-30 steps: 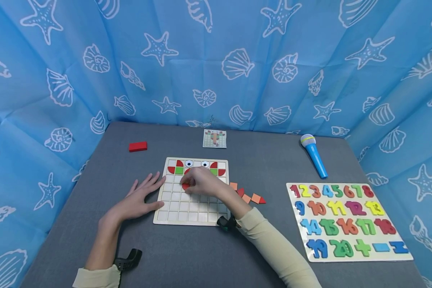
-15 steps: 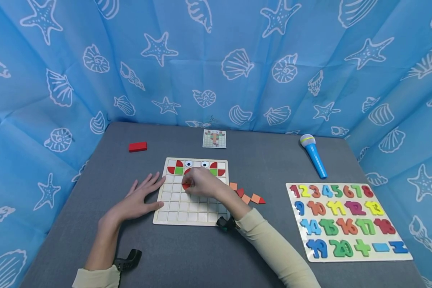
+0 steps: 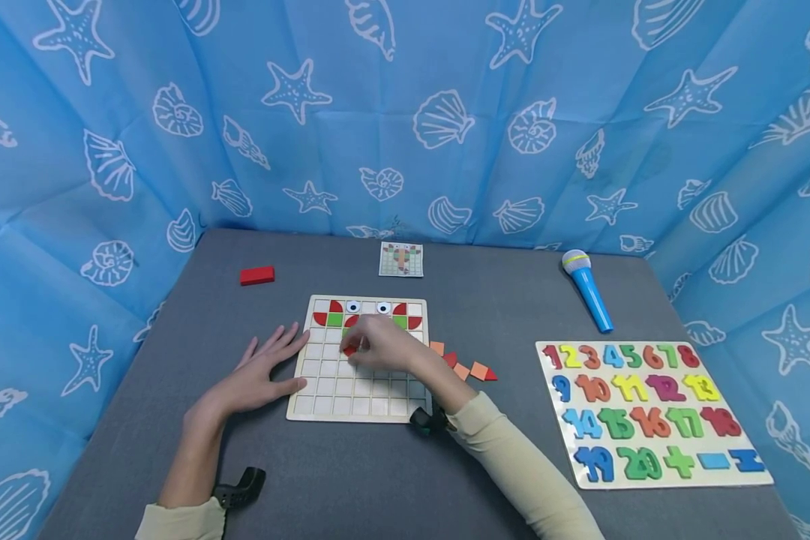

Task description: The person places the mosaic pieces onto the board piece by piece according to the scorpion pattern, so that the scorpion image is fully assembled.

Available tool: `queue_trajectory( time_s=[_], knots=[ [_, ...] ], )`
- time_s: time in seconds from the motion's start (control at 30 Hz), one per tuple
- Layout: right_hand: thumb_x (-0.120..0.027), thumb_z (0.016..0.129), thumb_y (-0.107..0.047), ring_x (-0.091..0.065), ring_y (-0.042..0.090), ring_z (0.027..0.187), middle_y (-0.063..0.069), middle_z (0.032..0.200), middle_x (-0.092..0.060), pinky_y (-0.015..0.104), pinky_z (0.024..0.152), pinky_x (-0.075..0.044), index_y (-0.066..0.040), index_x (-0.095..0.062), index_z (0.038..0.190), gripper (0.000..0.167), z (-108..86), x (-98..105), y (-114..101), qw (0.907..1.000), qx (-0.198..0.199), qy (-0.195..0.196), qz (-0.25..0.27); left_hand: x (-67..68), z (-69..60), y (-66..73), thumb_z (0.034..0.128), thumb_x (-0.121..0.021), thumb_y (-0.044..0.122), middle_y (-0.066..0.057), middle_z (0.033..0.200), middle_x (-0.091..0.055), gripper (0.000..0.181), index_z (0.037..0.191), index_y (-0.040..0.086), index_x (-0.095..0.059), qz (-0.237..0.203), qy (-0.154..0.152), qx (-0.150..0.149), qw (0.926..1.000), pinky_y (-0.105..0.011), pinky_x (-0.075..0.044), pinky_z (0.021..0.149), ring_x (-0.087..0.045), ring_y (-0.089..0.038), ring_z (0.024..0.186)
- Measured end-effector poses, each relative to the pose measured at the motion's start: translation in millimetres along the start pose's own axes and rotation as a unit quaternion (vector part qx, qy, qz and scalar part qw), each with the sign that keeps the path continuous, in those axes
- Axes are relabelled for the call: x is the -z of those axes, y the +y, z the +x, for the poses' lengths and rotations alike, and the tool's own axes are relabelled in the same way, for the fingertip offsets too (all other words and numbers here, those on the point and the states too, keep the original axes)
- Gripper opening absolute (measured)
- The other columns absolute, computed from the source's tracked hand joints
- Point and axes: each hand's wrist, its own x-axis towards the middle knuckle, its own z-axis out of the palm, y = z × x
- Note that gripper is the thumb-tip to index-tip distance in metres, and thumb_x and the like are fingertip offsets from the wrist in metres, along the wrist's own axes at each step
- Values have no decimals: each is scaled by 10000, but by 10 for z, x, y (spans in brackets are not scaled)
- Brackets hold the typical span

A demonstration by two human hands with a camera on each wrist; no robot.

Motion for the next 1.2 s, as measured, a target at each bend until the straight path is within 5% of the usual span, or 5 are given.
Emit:
queue_trajectory(
  time_s=[0.37,0.73,1.0,1.2],
  knots=[
    [-779,985,-76,-641,60,784,52,940,-791,204,742,-550,-46,-826,1125,151,-466,275,273,9958,-529,279,687,0,-7,-22,1001,-745,451,-229,1819,-172,887,1718,149,-319,-67,14,-33,10000,-775,94,1305,-29,-519,1696],
    [-827,953,-88,-653,101,798,37,918,-778,211,726,-548,-54,-815,1086,138,-920,536,583,9885,-1176,617,725,-1,-7,-10,1004,-738,449,-238,1818,-165,890,1722,147,-307,-58,-6,-25,10000,-775,93,1305,-31,-522,1695],
    [-844,940,-97,-650,141,884,77,1026,-773,236,782,-544,-61,-795,1149,218,-1026,553,688,9872,-1509,433,288,-2,-15,-6,1005,-735,451,-240,1816,-167,890,1721,139,-307,-41,-9,-7,10000,-777,93,1304,-30,-525,1694],
    [-837,935,-70,-611,127,836,52,956,-720,228,737,-526,-66,-783,1151,222,-1046,537,697,9870,-1510,433,329,-2,-5,-2,1006,-734,448,-239,1817,-163,889,1722,142,-304,-32,-26,7,10000,-773,96,1306,-29,-525,1694]
  ],
)
